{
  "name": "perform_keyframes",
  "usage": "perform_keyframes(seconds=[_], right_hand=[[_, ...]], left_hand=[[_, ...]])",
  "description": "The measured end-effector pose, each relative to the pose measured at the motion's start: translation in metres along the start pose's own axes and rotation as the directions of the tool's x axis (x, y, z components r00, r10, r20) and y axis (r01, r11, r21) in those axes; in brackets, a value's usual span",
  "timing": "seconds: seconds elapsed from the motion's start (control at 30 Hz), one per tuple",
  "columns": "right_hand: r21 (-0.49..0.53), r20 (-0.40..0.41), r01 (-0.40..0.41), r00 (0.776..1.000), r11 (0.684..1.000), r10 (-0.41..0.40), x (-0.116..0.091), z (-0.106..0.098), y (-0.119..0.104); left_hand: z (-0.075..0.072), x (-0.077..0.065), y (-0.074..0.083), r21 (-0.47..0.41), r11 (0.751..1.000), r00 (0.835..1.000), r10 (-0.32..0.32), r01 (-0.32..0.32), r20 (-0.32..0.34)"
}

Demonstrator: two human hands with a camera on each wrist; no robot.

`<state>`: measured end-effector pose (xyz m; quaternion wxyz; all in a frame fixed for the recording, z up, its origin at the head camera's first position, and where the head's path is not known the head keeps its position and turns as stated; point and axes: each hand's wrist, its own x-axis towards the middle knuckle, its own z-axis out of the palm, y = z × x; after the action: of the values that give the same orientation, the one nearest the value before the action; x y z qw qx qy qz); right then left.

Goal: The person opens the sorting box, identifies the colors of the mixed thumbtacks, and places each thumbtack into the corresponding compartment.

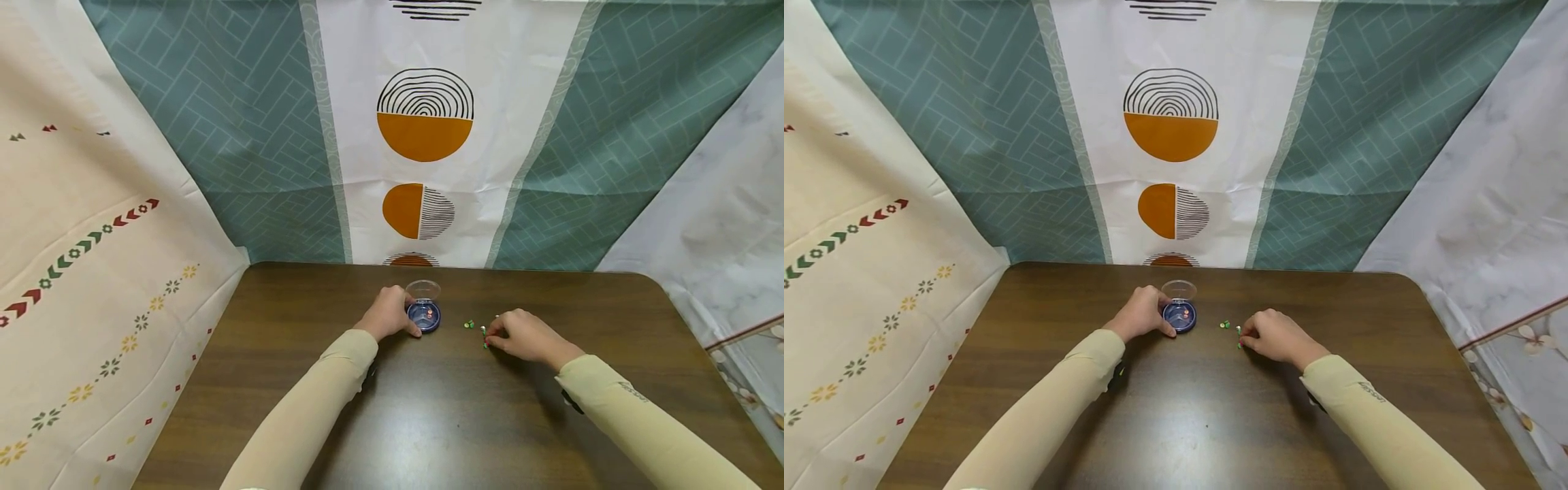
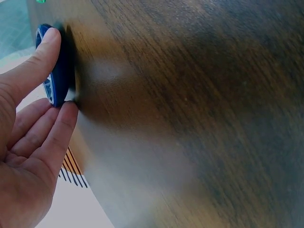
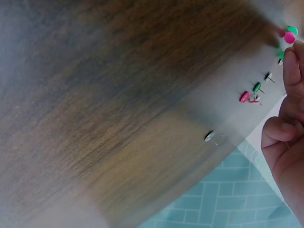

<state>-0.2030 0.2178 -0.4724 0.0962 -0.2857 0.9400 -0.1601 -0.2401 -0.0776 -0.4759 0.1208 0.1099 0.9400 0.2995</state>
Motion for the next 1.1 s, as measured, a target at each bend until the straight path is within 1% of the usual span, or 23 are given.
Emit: perform_keyframes(seconds=[0.2, 0.47, 0.6, 0.77, 0.9, 1.1], right_hand=[[-0.003, 0.002, 0.001, 1.000, 1.000, -0.001, -0.0001, 0.0003, 0.0005], [-0.019, -0.014, -0.013, 1.000, 1.000, 0.013, 0.0008, -0.0011, 0.0027], [-0.014, -0.014, -0.027, 1.000, 1.000, 0.027, -0.0001, -0.0011, 0.0047], [0.019, -0.019, -0.043, 0.999, 0.999, 0.044, -0.0007, -0.0013, 0.0066], [0.041, -0.027, -0.004, 1.000, 0.999, 0.005, -0.0029, -0.0021, 0.0063], [0.019, -0.054, 0.083, 0.995, 0.996, -0.082, -0.0049, -0.0018, 0.0054]], left_hand=[[0.0003, -0.0004, 0.0006, -0.004, 1.000, 1.000, 0.006, -0.006, 0.007], [-0.0013, 0.0004, 0.0006, 0.003, 1.000, 1.000, 0.016, -0.016, -0.006], [-0.0009, 0.0008, 0.0004, 0.006, 1.000, 1.000, 0.021, -0.021, -0.006], [-0.0009, 0.0020, -0.0004, 0.013, 1.000, 0.999, 0.025, -0.024, -0.020], [-0.0005, 0.0022, -0.0007, 0.012, 1.000, 0.999, 0.028, -0.027, -0.021], [0.0002, 0.0015, -0.0008, 0.008, 1.000, 1.000, 0.027, -0.027, -0.013]])
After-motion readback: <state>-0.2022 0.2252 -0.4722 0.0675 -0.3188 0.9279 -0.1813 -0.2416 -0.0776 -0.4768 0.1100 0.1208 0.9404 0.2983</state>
